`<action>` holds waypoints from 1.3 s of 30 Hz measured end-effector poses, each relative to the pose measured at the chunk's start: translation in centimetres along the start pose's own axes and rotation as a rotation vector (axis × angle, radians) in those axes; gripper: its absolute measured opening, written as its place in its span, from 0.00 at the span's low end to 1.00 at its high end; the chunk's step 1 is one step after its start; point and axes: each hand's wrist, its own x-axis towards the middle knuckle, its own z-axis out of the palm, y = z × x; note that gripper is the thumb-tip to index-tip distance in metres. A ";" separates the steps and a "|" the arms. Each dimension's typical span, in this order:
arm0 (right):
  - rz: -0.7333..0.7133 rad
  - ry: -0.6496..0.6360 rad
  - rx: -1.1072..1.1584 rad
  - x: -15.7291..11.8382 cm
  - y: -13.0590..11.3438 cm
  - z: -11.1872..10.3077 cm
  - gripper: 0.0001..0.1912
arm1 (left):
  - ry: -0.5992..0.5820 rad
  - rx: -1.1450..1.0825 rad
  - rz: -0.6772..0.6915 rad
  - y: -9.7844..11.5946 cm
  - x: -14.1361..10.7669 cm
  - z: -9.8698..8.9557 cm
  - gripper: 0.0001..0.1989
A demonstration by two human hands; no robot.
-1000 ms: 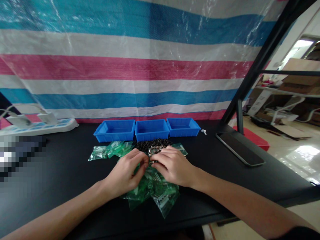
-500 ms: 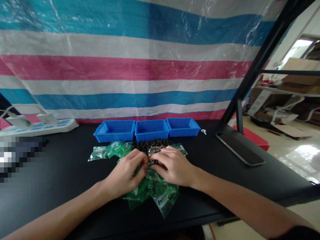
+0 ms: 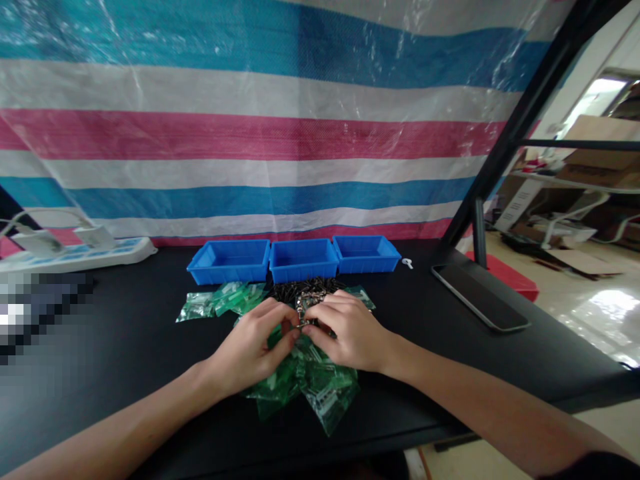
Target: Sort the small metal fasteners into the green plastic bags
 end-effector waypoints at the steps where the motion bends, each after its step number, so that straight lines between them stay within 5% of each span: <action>1: 0.001 0.001 0.002 0.0 0.0 0.0 0.08 | 0.006 0.002 -0.003 0.0 0.0 0.0 0.04; 39: -0.024 0.013 -0.056 0.0 -0.2 -0.1 0.10 | -0.031 -0.025 -0.023 -0.1 0.1 0.0 0.06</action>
